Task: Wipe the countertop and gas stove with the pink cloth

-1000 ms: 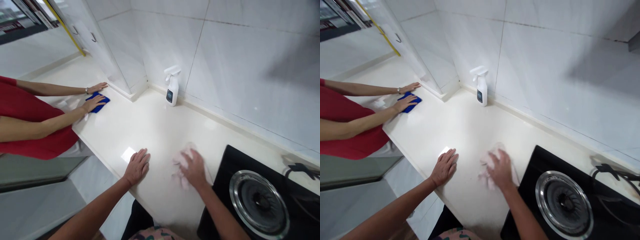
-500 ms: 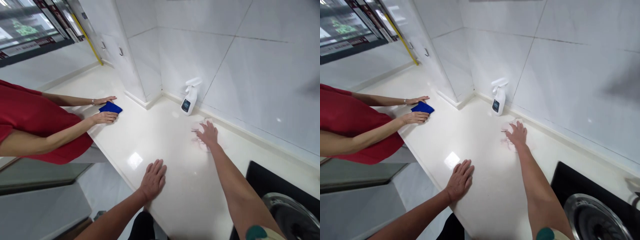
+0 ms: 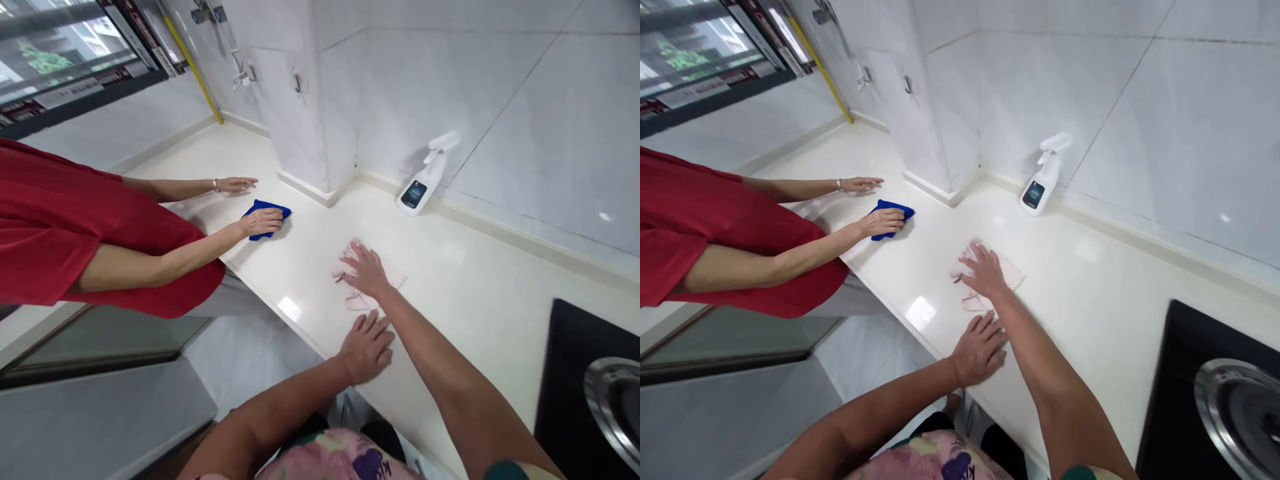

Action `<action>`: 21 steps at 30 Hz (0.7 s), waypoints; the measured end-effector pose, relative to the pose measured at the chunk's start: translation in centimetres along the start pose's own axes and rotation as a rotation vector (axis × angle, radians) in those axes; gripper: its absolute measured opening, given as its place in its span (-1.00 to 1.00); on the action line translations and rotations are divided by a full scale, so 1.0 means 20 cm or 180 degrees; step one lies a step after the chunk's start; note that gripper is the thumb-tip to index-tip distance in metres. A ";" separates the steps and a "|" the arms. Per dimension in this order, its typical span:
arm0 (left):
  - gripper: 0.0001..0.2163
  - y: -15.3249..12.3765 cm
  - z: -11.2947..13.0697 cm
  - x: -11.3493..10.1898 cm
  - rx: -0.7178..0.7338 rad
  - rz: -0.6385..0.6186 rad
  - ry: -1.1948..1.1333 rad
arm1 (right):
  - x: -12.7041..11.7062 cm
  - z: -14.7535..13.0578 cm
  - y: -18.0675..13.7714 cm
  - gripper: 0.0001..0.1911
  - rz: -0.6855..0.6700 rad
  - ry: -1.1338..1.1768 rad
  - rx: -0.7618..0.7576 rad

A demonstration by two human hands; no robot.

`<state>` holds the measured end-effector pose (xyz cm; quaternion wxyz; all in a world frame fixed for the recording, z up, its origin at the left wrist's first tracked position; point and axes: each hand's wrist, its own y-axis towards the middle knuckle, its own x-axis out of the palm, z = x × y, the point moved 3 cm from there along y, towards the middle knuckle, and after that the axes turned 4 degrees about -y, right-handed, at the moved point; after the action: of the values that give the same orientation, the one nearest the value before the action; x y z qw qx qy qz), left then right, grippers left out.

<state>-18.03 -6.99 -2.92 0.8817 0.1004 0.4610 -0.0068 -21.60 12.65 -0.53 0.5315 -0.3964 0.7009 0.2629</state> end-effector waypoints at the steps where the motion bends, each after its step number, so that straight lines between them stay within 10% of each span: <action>1: -0.66 -0.03 0.01 -0.02 0.0140 -0.0030 -0.0189 | 0.02 -0.06 -0.02 -0.45 -0.0013 0.0021 -0.0079; 6: -0.70 -0.36 0.03 -0.22 0.0466 0.0347 -0.1203 | 0.15 -0.37 -0.14 -0.42 -0.0063 0.0251 -0.0452; 12: -0.78 -0.73 -0.14 -0.54 -0.0336 0.1334 -0.1205 | 0.29 -0.76 -0.35 -0.39 -0.0134 0.0517 -0.1048; 21: -0.80 -0.71 -0.24 -0.67 -0.0498 0.1477 -0.1000 | 0.33 -0.88 -0.67 -0.42 0.0083 0.0450 -0.0721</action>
<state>-31.19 -21.07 2.87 0.9253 0.1326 0.2827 0.2153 -20.68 -10.42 -0.88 0.4291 -0.4622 0.7075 0.3187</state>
